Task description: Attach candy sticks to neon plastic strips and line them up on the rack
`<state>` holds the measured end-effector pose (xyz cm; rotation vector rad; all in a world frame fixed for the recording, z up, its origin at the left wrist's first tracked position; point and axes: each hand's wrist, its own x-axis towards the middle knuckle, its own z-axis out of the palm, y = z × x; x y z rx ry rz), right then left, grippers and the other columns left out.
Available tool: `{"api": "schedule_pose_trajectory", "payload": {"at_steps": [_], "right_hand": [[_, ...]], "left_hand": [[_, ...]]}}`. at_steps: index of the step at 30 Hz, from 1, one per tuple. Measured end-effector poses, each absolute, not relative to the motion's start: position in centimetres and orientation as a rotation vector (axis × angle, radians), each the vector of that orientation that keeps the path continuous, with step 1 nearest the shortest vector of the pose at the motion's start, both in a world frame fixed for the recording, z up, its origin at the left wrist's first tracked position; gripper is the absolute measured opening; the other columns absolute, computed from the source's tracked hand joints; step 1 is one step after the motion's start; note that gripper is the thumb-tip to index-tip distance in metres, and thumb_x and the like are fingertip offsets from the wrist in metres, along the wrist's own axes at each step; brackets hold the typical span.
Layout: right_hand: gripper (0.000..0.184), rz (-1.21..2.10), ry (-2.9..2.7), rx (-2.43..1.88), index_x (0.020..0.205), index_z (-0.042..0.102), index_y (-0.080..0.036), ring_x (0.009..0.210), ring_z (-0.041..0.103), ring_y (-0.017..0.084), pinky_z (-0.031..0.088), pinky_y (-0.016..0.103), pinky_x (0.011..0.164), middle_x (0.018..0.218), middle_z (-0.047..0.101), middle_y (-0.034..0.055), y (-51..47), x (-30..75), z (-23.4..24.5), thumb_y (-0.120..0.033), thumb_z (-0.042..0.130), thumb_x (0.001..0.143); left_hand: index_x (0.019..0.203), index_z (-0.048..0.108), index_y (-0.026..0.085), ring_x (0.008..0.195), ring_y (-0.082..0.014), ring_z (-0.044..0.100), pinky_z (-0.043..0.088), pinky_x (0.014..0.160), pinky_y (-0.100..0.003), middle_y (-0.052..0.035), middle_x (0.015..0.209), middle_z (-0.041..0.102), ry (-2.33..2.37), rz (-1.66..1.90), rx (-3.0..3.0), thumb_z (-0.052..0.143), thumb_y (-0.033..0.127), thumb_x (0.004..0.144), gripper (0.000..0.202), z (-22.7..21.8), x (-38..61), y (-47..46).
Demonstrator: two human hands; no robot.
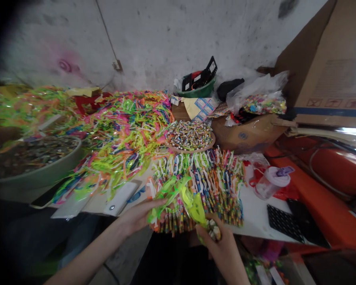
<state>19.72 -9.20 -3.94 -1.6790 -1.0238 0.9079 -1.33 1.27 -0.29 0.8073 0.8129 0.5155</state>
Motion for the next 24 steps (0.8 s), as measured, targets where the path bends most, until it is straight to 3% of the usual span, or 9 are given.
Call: {"api": "schedule_pose_trajectory", "payload": {"at_steps": [2,4,7,9,13,16,18,20,24], "right_hand": [[0.048,1.125,-0.818,-1.603,0.089,0.058,-0.018,0.027,0.032,0.004,0.032,0.016,0.027,0.038,0.045,-0.0106,-9.2,20.0,-4.0,-0.054,0.072,0.060],[0.049,1.302,-0.669,-1.511,0.075,0.054,-0.018,0.026,0.021,0.001,0.025,0.014,0.024,0.035,0.040,-0.0121,-9.2,20.4,-4.1,-0.057,0.075,0.054],[0.049,1.469,-0.516,-1.414,0.063,0.050,-0.016,0.026,0.018,-0.002,0.019,0.011,0.024,0.036,0.043,-0.0097,-9.3,21.1,-4.3,-0.057,0.077,0.053],[0.046,1.534,-0.433,-1.361,0.067,0.055,-0.014,0.028,0.019,-0.003,0.018,0.009,0.026,0.041,0.049,-0.0073,-9.5,21.5,-4.2,-0.053,0.078,0.056],[0.043,1.623,-0.249,-1.276,0.080,0.062,-0.013,0.030,0.020,-0.006,0.017,0.007,0.029,0.055,0.062,-0.0019,-9.9,21.9,-4.4,-0.045,0.079,0.057],[0.037,1.708,-0.223,-1.123,0.073,0.062,-0.011,0.031,0.015,-0.007,0.014,0.007,0.030,0.049,0.055,-0.0037,-9.9,22.0,-5.0,-0.042,0.079,0.060],[0.036,1.765,-0.259,-1.024,0.069,0.062,-0.011,0.030,0.011,-0.007,0.013,0.008,0.029,0.045,0.049,-0.0060,-10.0,21.9,-5.4,-0.042,0.078,0.060],[0.036,1.760,-0.284,-1.003,0.071,0.063,-0.013,0.030,0.013,-0.006,0.016,0.008,0.029,0.046,0.049,-0.0062,-10.0,21.7,-5.7,-0.044,0.078,0.060],[0.036,1.496,-0.379,-1.167,0.086,0.065,-0.020,0.035,0.043,0.004,0.040,0.015,0.036,0.057,0.060,-0.0018,-9.9,20.5,-6.0,-0.051,0.069,0.068]], "left_hand": [[0.092,0.072,0.015,0.053,-0.0108,0.059,0.044,0.053,-0.019,-0.0041,0.074,0.070,0.823,0.536,0.778,0.077,0.039,0.066,0.035,-0.6,-1.5,1.5],[0.092,0.072,0.015,0.050,-0.0099,0.056,0.042,0.049,-0.019,-0.0035,0.071,0.069,0.811,0.514,0.767,0.078,0.037,0.065,0.036,-0.9,-1.5,1.6],[0.100,0.070,0.016,0.049,-0.0090,0.055,0.040,0.047,-0.018,-0.0057,0.084,0.071,0.774,0.490,0.760,0.075,0.035,0.068,0.037,-1.2,-1.4,1.7],[0.108,0.066,0.019,0.049,-0.0080,0.054,0.040,0.048,-0.018,-0.0057,0.089,0.072,0.749,0.507,0.746,0.073,0.033,0.071,0.040,-1.2,-1.4,1.8],[0.094,0.068,0.016,0.041,-0.0067,0.048,0.037,0.041,-0.016,0.0006,0.060,0.063,0.768,0.465,0.648,0.076,0.029,0.066,0.032,-0.6,-1.3,2.2],[0.080,0.064,0.018,0.037,-0.0064,0.045,0.032,0.035,-0.015,0.0060,0.047,0.050,0.819,0.513,0.519,0.076,0.026,0.065,0.021,-0.2,-1.2,2.4],[0.079,0.062,0.018,0.037,-0.0049,0.044,0.034,0.037,-0.014,0.0055,0.051,0.052,0.834,0.606,0.457,0.074,0.023,0.068,0.017,-0.1,-1.1,2.4],[0.083,0.063,0.018,0.039,-0.0040,0.046,0.038,0.040,-0.014,0.0027,0.061,0.061,0.818,0.669,0.454,0.072,0.021,0.069,0.017,-0.4,-0.9,2.4],[0.098,0.067,0.016,0.066,-0.0151,0.065,0.051,0.061,-0.022,-0.0067,0.087,0.071,0.813,0.734,0.674,0.071,0.031,0.073,0.030,-1.6,-0.1,1.4]]}}
